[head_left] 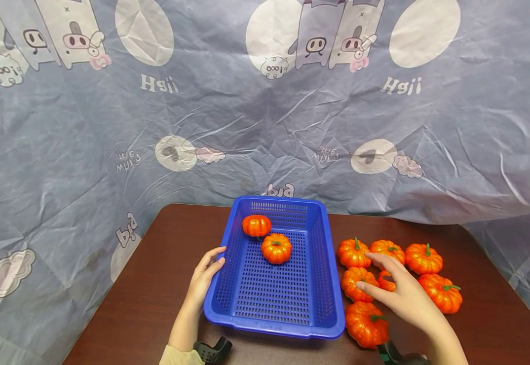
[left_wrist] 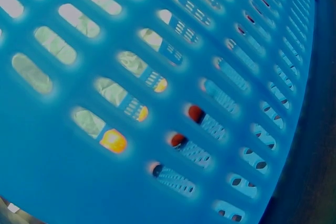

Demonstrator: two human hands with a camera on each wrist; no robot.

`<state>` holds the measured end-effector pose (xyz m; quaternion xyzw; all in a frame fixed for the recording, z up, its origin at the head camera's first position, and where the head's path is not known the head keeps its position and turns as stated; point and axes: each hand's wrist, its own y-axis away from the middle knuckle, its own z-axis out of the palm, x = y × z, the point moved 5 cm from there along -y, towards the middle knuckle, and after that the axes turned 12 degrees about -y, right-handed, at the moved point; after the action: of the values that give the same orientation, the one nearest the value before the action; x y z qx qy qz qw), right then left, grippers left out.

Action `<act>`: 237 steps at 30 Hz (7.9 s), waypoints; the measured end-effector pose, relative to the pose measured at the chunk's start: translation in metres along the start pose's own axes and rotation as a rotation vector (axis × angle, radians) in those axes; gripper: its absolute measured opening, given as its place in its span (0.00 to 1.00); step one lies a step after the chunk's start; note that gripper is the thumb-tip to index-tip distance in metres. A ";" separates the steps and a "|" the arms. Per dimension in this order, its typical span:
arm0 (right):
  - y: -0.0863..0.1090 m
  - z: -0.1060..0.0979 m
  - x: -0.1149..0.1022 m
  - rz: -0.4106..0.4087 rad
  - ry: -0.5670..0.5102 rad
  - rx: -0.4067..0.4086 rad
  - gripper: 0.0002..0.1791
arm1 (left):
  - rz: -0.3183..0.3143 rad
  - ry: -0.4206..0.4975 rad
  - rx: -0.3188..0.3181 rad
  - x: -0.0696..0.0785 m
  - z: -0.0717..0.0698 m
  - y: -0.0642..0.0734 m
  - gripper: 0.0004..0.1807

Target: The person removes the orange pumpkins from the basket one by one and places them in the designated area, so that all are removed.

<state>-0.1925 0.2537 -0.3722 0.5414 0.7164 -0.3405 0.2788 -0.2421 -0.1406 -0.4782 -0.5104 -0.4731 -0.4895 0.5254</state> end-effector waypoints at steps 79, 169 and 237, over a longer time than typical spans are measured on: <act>-0.147 0.168 -0.026 0.227 -0.322 0.134 0.34 | -0.021 -0.054 0.010 0.002 -0.001 0.001 0.21; -0.117 0.097 -0.083 0.074 -0.296 -0.008 0.34 | -0.020 -0.023 0.011 -0.002 0.002 0.002 0.21; 0.059 -0.047 0.114 0.466 -0.311 -0.023 0.41 | -0.007 -0.024 0.014 0.000 0.001 0.000 0.21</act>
<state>-0.1660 0.3681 -0.4420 0.6297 0.5249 -0.3381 0.4622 -0.2417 -0.1399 -0.4783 -0.5109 -0.4847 -0.4818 0.5215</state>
